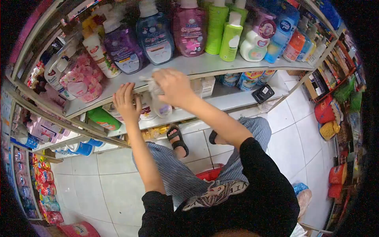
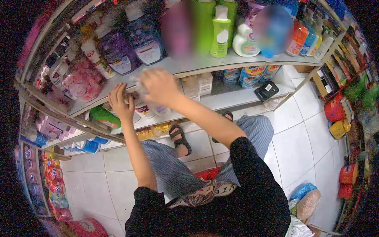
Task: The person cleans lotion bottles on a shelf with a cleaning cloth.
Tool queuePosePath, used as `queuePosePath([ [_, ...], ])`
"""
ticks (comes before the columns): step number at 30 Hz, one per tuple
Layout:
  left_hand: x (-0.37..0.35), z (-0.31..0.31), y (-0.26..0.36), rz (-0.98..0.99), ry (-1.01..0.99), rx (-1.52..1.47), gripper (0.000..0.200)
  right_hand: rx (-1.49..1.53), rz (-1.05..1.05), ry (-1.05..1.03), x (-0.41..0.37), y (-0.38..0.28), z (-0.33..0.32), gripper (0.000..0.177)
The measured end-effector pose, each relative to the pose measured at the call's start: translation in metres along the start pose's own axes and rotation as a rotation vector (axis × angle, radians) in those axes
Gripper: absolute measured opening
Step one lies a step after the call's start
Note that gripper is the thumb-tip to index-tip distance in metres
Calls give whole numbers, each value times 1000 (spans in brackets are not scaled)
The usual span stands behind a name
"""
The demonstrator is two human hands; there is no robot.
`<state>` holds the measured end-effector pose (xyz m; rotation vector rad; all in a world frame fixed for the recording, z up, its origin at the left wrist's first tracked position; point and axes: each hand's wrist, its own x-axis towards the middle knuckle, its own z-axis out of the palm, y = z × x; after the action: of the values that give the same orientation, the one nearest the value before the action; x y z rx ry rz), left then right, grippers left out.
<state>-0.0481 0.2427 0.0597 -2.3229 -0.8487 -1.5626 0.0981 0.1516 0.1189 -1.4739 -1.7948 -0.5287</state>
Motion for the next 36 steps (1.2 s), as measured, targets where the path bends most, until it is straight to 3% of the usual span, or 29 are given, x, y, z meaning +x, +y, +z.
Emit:
queuePosePath([
  [3,2,0,8,-1,25,15,34,-223,2,120,-30,44,-39,37],
  [5,3,1,10,-39,50,-9,32,-338,167,107,-53,62,-70,38],
  [7,5,3,14,-63,71,-11,32,-349,119,164,-64,76,-80,38],
  [9,3,6,18,-86,79,-22,31,-362,84,212,-70,80,-80,38],
  [15,2,11,19,-112,133,-2,31,-385,248,221,-39,52,-50,36],
  [19,3,13,18,-108,146,-50,32,-245,340,-63,-15,21,-36,45],
  [21,4,13,21,-109,157,-34,32,-198,246,-62,-9,15,-7,47],
  [23,4,14,17,-80,150,-28,32,-150,118,-196,6,-2,2,46],
  [26,0,13,7,-39,133,32,32,46,74,-70,14,-12,15,46],
  [30,0,10,6,-15,115,108,30,122,-25,-22,4,9,3,46],
  [34,0,9,6,-12,94,120,32,-12,-15,-185,-11,41,-38,46],
  [36,2,9,8,-24,101,127,31,-66,-4,8,-30,64,-51,47],
])
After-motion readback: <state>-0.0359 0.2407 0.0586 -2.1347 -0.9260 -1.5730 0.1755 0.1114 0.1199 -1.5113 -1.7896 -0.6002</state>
